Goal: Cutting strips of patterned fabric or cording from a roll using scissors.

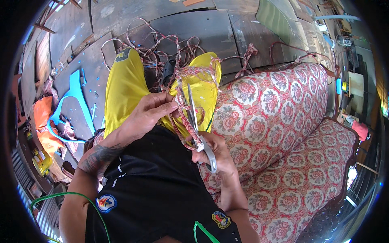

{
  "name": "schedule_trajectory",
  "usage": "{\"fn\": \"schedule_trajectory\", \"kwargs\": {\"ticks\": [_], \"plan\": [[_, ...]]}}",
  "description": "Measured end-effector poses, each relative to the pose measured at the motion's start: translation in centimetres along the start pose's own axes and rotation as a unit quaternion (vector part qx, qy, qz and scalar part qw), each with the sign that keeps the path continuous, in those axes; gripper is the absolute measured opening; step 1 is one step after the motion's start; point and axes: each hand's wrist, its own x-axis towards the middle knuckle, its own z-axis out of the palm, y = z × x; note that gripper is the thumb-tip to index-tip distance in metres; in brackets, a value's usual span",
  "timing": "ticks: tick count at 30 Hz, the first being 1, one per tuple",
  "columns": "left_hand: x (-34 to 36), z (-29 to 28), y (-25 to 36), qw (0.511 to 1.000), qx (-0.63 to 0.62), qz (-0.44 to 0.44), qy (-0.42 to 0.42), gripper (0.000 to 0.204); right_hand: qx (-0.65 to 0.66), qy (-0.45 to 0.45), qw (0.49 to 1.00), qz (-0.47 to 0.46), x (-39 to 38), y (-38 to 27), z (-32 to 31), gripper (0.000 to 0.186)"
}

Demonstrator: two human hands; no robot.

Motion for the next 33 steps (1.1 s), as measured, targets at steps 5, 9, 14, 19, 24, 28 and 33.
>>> {"fn": "schedule_trajectory", "kwargs": {"ticks": [5, 9, 14, 19, 24, 28, 33], "plan": [[0.6, -0.7, 0.3, 0.999, 0.028, 0.032, -0.022, 0.027, 0.013, -0.012, 1.0, -0.002, 0.0, -0.8, -1.3, 0.064], [1.1, -1.1, 1.3, 0.999, 0.003, 0.044, 0.0, 0.027, -0.159, -0.029, 0.987, 0.003, 0.1, -2.6, -2.3, 0.074], [1.1, -0.1, 2.1, 0.996, 0.071, 0.058, 0.021, 0.023, -0.332, 0.039, 0.937, -0.098, 0.5, -2.3, -0.3, 0.074], [1.0, 0.7, 2.3, 0.993, 0.098, 0.042, 0.059, 0.022, -0.289, 0.08, 0.943, -0.143, 1.3, -1.1, 1.5, 0.071], [0.5, 0.9, 2.6, 0.989, 0.125, 0.027, 0.068, 0.022, -0.244, 0.108, 0.955, -0.133, 1.3, 0.0, 2.4, 0.071], [0.2, 1.4, 2.3, 0.98, 0.155, 0.067, 0.101, 0.022, -0.215, 0.129, 0.956, -0.154, 1.8, 0.9, 3.1, 0.073], [-0.3, 2.1, 2.1, 0.977, 0.161, 0.068, 0.124, 0.022, -0.197, 0.145, 0.958, -0.152, 2.2, 1.5, 3.6, 0.073]]}}
